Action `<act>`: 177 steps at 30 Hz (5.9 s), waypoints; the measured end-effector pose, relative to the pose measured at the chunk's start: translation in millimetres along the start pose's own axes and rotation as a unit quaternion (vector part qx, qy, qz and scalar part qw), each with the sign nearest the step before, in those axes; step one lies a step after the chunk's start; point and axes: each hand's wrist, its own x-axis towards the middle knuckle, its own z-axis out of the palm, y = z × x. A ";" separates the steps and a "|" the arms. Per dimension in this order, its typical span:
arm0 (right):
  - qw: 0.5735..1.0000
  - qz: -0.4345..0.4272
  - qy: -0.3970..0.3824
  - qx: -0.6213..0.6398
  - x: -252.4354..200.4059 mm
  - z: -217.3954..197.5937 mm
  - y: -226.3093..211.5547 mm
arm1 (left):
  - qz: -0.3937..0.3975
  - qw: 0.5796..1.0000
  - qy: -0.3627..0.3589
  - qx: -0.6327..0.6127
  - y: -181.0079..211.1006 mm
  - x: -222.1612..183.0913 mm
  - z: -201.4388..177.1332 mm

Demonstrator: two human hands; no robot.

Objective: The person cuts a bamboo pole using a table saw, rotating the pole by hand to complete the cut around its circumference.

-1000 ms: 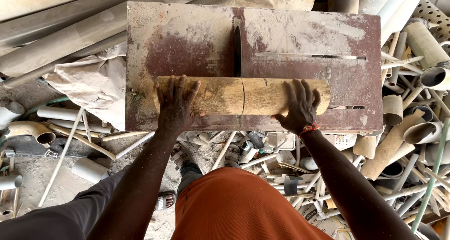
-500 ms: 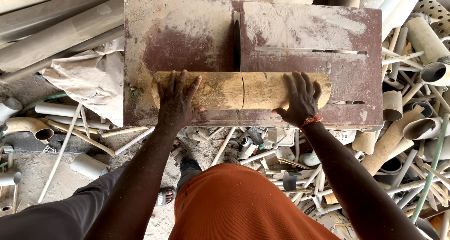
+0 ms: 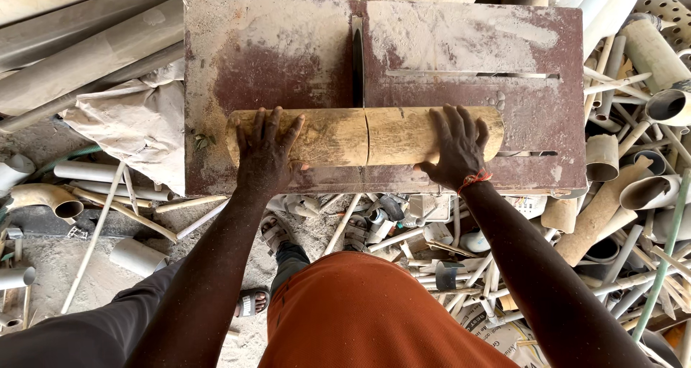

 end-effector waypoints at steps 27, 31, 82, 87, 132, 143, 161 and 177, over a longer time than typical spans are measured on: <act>1.000 0.004 -0.005 -0.010 6.2 -5.9 -0.3 | -0.011 0.996 -0.080 0.023 4.4 15.8 -13.9; 1.000 0.002 -0.008 -0.006 7.0 -8.4 -1.3 | -0.014 0.997 -0.075 0.025 5.8 16.9 -15.4; 0.992 0.029 -0.119 -0.011 37.9 -14.2 9.9 | -0.005 0.984 -0.174 0.027 6.6 40.4 -34.7; 0.990 0.036 -0.135 -0.019 42.1 -12.7 12.9 | -0.002 0.980 -0.198 0.025 5.3 46.2 -36.3; 0.952 0.236 0.130 0.146 -86.8 32.3 31.2 | -0.338 0.886 -0.086 -0.306 -26.3 -46.5 -0.5; 0.923 0.345 -0.047 0.164 -8.6 7.0 47.5 | -0.220 0.941 -0.071 -0.246 -42.9 -21.2 -11.3; 0.945 0.301 -0.012 0.127 67.6 21.5 67.4 | -0.122 0.988 -0.004 -0.098 -15.3 18.4 -29.9; 0.999 0.002 -0.049 0.019 33.3 -15.2 -22.6 | -0.050 0.987 -0.059 -0.143 11.3 35.7 -15.1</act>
